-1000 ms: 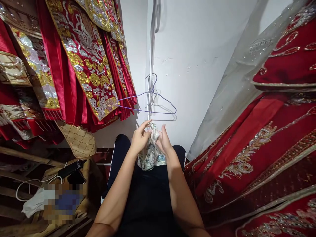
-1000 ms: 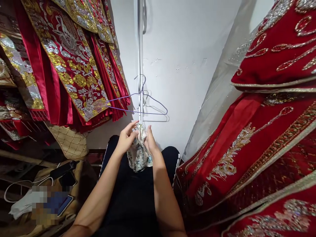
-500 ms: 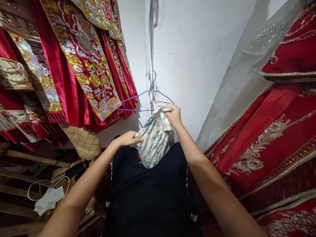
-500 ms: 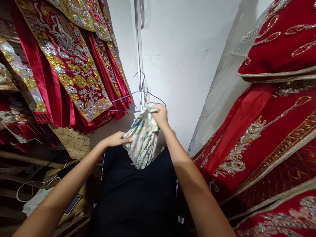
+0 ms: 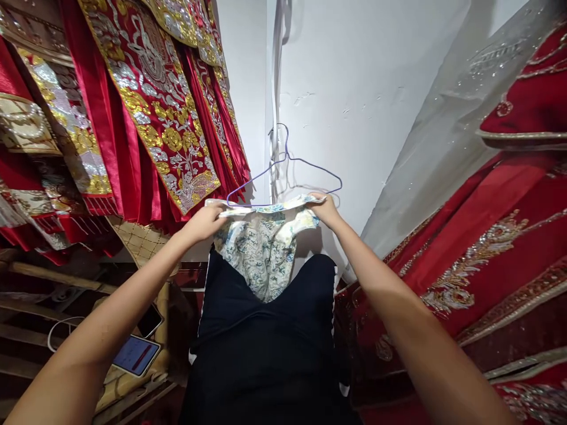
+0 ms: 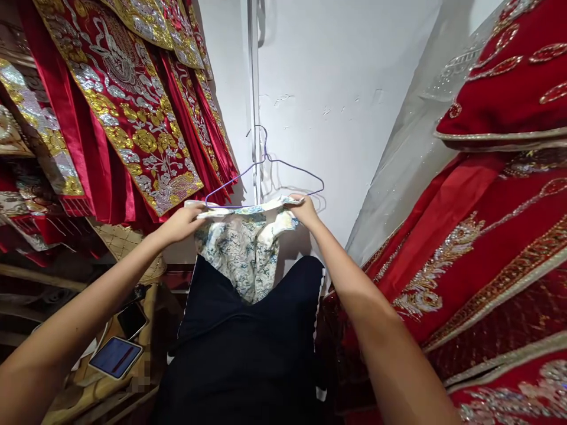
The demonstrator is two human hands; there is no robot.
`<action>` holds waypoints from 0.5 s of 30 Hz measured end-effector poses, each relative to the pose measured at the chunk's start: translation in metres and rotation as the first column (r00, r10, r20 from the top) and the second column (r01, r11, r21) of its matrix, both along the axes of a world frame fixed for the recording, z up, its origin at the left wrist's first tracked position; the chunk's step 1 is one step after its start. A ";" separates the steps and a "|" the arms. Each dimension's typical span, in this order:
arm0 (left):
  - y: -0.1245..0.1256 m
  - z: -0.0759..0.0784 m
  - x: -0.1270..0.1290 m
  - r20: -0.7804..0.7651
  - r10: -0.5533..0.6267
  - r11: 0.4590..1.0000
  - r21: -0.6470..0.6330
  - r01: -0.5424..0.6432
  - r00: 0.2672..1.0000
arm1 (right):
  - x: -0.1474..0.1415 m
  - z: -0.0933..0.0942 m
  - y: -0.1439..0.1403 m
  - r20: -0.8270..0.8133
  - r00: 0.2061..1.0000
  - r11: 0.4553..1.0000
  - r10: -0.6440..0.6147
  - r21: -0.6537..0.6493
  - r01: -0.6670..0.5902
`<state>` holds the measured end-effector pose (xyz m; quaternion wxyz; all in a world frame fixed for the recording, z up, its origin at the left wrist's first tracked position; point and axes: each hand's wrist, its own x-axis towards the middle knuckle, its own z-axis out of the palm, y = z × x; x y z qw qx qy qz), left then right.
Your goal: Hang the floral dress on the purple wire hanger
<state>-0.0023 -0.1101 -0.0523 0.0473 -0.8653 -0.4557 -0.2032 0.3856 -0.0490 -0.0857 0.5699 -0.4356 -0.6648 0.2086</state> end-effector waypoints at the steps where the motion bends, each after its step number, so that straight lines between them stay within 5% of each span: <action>1: 0.003 0.009 0.004 0.040 -0.037 0.999 0.026 0.036 0.998 | 0.010 0.004 -0.006 0.037 0.999 1.000 -0.010 0.018 0.009; 5: 0.012 0.046 0.031 0.163 -0.168 0.985 0.076 0.157 0.972 | 0.021 0.015 -0.028 0.119 0.993 1.000 -0.009 0.026 0.006; 11: 0.045 0.073 0.063 0.287 -0.196 0.976 0.149 0.159 0.938 | -0.017 0.017 -0.062 0.163 0.952 0.966 0.260 -0.038 -0.257; 15: 0.068 0.077 0.051 0.287 -0.186 0.982 0.040 0.182 0.940 | -0.003 0.024 -0.070 0.080 0.997 0.994 -0.011 0.112 0.002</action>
